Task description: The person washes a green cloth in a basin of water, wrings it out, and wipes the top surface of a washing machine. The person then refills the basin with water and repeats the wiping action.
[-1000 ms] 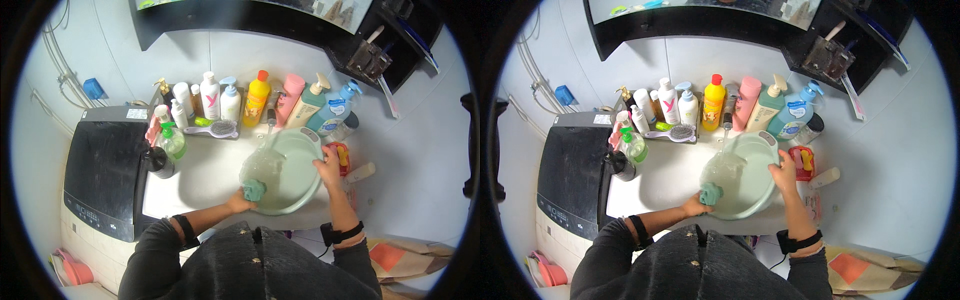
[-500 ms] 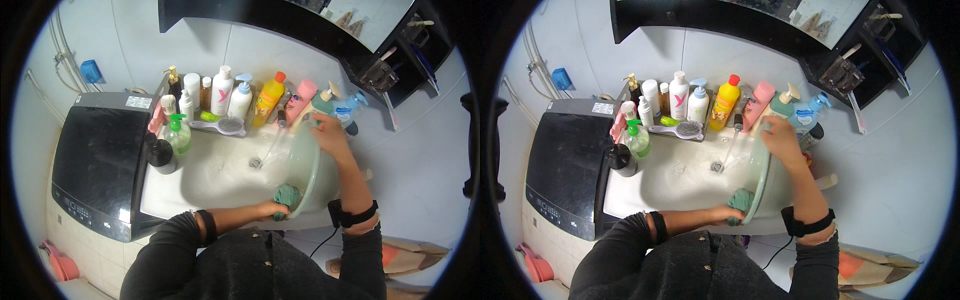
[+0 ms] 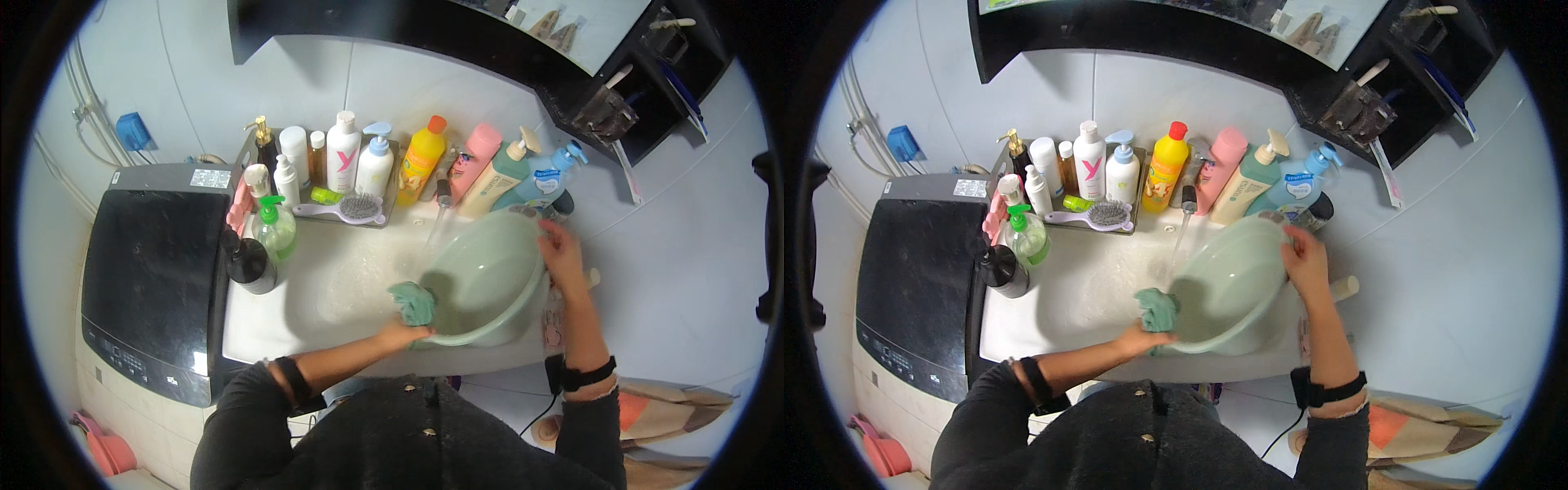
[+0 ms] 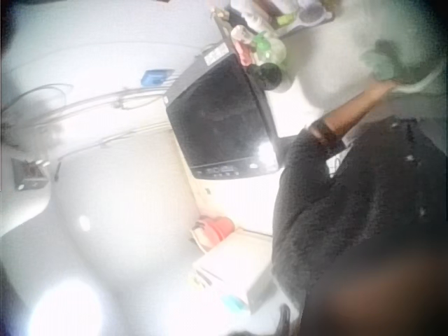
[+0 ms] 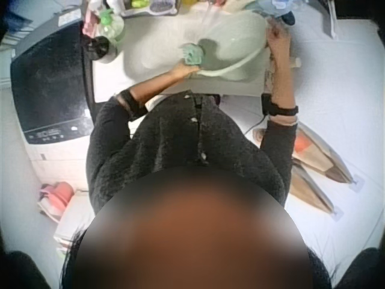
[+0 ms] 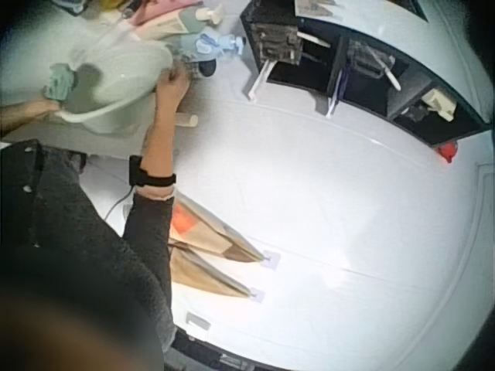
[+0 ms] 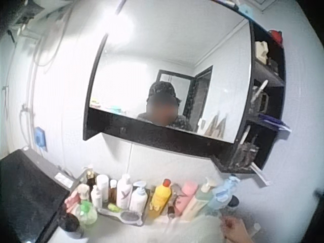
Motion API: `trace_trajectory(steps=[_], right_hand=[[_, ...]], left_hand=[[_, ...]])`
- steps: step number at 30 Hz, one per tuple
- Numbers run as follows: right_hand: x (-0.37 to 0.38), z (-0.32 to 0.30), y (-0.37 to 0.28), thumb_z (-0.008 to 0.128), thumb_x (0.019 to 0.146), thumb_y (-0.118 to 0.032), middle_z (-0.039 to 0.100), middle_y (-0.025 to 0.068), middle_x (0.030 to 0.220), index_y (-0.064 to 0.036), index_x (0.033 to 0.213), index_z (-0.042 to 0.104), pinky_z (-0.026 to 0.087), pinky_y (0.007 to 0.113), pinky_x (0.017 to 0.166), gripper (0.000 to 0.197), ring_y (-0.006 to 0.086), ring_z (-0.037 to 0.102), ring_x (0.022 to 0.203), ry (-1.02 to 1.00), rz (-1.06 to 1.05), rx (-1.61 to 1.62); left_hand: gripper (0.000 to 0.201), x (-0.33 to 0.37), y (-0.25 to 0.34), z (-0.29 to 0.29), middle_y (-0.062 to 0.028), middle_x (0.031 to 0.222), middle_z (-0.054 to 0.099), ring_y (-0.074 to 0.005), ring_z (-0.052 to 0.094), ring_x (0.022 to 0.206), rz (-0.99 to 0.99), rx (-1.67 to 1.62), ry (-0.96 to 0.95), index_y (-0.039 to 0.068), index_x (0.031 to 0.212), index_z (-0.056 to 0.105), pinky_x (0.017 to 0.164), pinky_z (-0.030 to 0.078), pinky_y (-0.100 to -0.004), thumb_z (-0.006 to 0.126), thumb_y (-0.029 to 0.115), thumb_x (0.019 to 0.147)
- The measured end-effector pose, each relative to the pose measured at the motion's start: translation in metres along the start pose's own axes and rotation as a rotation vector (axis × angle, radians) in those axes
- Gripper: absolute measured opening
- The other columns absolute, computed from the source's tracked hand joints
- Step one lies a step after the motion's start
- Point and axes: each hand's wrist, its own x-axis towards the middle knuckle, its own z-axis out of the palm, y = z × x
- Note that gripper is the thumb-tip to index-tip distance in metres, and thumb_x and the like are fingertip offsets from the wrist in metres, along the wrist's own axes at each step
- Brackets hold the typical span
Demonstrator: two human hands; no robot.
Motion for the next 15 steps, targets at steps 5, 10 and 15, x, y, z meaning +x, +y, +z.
trace_trajectory(steps=[5, 10, 15], right_hand=[[-0.052, 0.038, 0.110, 0.051, 0.084, -0.006, 0.061, 0.0110, 0.102, 0.0015, 0.118, 0.053, 0.043, 0.027, 0.080, 0.035, 0.0154, 0.057, 0.086, 0.114, 0.119, 0.005], [-0.069, 0.065, 0.168, 0.047, 0.087, -0.008, 0.060, 0.0138, 0.109, 0.0011, 0.121, 0.050, 0.041, 0.029, 0.086, 0.035, 0.0191, 0.057, 0.095, 0.189, 0.109, 0.152], [-0.081, 0.066, 0.179, 0.044, 0.089, -0.008, 0.060, 0.0140, 0.107, 0.0016, 0.121, 0.049, 0.042, 0.028, 0.085, 0.034, 0.0186, 0.055, 0.095, 0.116, 0.109, 0.328]], left_hand=[[0.053, -0.033, 0.030, -0.014, -0.0171, 0.110, 0.054, -0.0300, 0.054, 0.103, 0.350, 0.427, 0.419, -0.001, 0.109, 0.055, 0.091, 0.043, -0.0350, 0.075, 0.021, 0.065], [0.041, -0.039, 0.056, 0.003, -0.0184, 0.106, 0.055, -0.0320, 0.055, 0.097, 0.488, 0.555, 0.456, 0.004, 0.100, 0.061, 0.087, 0.045, -0.0359, 0.075, 0.021, 0.065], [0.040, -0.051, 0.066, 0.009, -0.0178, 0.103, 0.058, -0.0271, 0.057, 0.096, 0.287, 0.669, 0.548, 0.000, 0.098, 0.060, 0.084, 0.046, -0.0341, 0.076, 0.021, 0.067]])
